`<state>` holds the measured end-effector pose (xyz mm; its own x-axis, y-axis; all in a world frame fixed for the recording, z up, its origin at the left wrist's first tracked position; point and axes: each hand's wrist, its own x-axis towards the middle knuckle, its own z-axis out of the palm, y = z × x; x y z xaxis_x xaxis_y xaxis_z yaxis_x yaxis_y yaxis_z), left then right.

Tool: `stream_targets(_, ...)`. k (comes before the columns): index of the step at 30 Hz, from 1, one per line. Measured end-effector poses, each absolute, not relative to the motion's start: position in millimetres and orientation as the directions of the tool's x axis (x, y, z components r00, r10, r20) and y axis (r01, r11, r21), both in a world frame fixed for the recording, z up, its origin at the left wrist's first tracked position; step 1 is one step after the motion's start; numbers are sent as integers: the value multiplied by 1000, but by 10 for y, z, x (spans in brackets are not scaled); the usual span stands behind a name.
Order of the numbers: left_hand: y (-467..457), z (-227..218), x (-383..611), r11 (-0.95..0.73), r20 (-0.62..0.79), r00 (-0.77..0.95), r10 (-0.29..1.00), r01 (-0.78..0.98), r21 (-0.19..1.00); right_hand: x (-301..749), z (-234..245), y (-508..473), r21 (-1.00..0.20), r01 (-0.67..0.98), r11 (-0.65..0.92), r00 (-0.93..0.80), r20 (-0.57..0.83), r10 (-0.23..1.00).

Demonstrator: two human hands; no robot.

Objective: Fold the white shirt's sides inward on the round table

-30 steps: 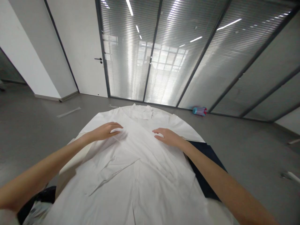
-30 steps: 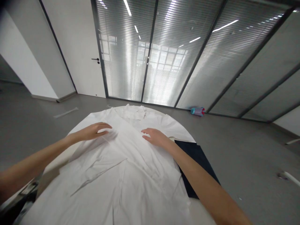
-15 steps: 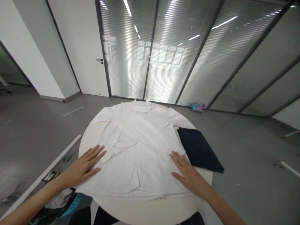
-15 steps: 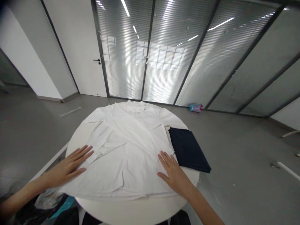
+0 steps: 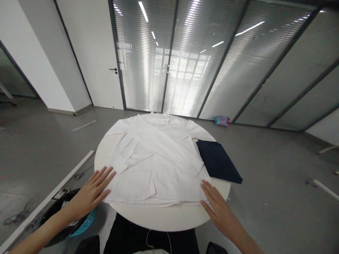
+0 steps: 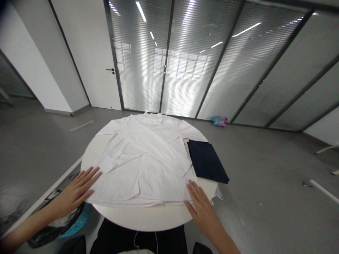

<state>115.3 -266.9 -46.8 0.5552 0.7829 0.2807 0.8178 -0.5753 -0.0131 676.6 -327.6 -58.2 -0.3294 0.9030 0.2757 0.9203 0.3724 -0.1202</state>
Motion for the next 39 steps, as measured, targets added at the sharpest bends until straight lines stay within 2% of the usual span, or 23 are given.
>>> stream_targets(6, -2699, -534, 1181, -554, 322, 531, 784, 832, -26, 6811, -633, -3472, -76, 954, 289, -247, 343, 906)
stream_targets(14, -2689, -568, 1175, -546, 336, 519, 786, 838, -17, 6786, -584, -3560, -104, 984, 146, -89, 421, 903)
stream_targets(19, -2672, -615, 1187, -533, 352, 493, 795, 846, 19, 6728, -556, -3524, -176, 982, 72, 17, 460, 888)
stream_targets(25, -2532, -359, 1541, -515, 543, 390, 744, 852, 92, 6611, -410, -3359, -335, 933, 130, 63, 507, 859)
stream_targets(28, -2411, -168, 1874, -615, 533, 466, 706, 777, 136, 6519, -342, -3233, -418, 900, 126, 130, 532, 837)
stream_targets(31, -2338, -3, 2241, -731, 431, 613, 662, 656, 190, 6460, -297, -3122, -454, 884, 114, 173, 543, 822)
stream_targets(35, -2303, 176, 2648, -836, 347, 762, 547, 477, 271, 6481, -261, -3050, -406, 907, 115, 148, 562, 814)
stream_targets(39, -2263, 314, 2914, -862, 321, 816, 481, 375, 341, 6495, -183, -3043, -330, 933, 143, 90, 598, 797)
